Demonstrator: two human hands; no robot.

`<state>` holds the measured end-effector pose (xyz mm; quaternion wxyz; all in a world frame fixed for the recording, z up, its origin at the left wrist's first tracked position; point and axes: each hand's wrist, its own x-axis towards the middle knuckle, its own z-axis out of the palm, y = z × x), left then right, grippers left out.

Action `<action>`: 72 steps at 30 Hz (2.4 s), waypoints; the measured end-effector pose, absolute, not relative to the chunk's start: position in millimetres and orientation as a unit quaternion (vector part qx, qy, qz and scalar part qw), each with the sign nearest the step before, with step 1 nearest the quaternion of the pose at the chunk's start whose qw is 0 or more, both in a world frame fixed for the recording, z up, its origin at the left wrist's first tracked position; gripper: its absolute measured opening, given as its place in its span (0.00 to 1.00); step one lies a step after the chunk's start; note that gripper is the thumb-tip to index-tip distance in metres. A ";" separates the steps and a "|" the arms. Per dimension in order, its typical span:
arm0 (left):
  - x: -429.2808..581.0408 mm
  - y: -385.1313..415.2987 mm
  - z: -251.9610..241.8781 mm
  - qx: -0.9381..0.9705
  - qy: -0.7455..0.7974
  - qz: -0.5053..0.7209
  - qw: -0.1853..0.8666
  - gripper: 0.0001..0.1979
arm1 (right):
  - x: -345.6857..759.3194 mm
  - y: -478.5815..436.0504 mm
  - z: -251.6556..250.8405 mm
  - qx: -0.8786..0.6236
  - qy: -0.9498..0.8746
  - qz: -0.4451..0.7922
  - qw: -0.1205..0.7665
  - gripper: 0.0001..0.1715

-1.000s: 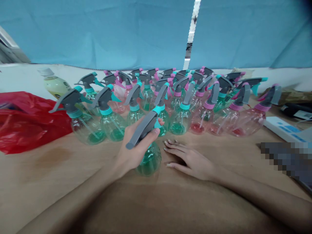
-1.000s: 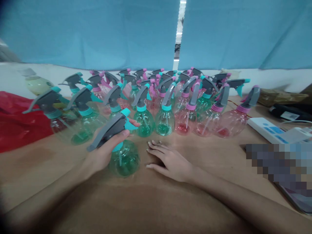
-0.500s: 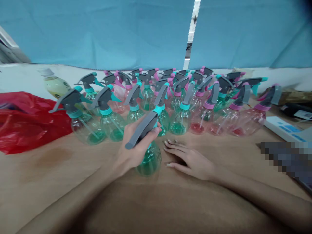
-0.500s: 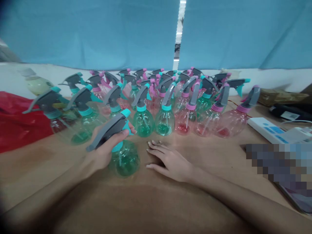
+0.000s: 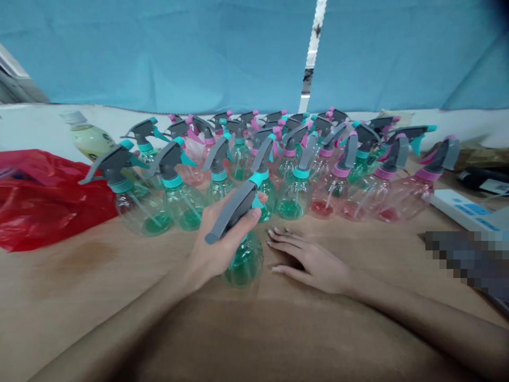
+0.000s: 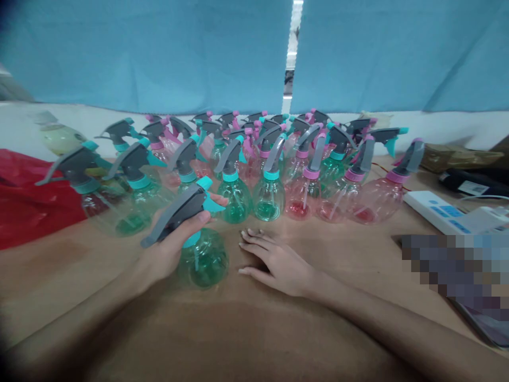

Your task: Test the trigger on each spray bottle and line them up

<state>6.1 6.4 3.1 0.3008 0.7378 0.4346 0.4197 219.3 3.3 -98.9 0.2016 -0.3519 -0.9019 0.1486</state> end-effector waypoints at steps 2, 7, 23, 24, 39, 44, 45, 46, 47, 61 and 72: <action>6.3 5.8 2.7 0.736 0.444 0.417 0.296 0.12 | 219.5 3.4 -98.9 -0.350 -0.902 0.150 0.203 0.34; 4.9 6.4 0.9 0.744 0.449 0.409 0.278 0.14 | 219.5 3.5 -99.3 -0.347 -0.900 0.154 0.215 0.33; 5.1 6.9 0.0 0.738 0.451 0.405 0.297 0.15 | 219.3 3.5 -99.7 -0.347 -0.900 0.152 0.214 0.33; 5.2 6.8 0.1 0.738 0.451 0.405 0.297 0.16 | 219.1 3.3 -99.4 -0.349 -0.900 0.151 0.213 0.33; 4.6 7.0 -1.1 0.739 0.448 0.408 0.296 0.15 | 219.5 4.0 -100.1 -0.349 -0.900 0.156 0.211 0.33; 5.7 5.9 -0.2 0.737 0.450 0.408 0.295 0.15 | 219.3 3.4 -98.6 -0.350 -0.900 0.156 0.208 0.32; 5.8 5.8 -0.2 0.738 0.452 0.406 0.294 0.15 | 219.3 3.4 -98.4 -0.349 -0.900 0.158 0.210 0.32; 5.9 5.8 -0.2 0.738 0.453 0.406 0.293 0.15 | 219.4 3.4 -98.3 -0.348 -0.899 0.160 0.212 0.33; 5.9 6.0 -0.2 0.738 0.454 0.405 0.293 0.15 | 219.5 3.4 -98.2 -0.348 -0.898 0.162 0.214 0.33; 5.4 7.0 -1.6 0.738 0.445 0.411 0.298 0.15 | 219.3 3.0 -97.8 -0.353 -0.902 0.147 0.201 0.33; 5.4 9.5 2.0 0.742 0.436 0.415 0.296 0.11 | 219.2 3.1 -99.1 -0.353 -0.902 0.148 0.202 0.34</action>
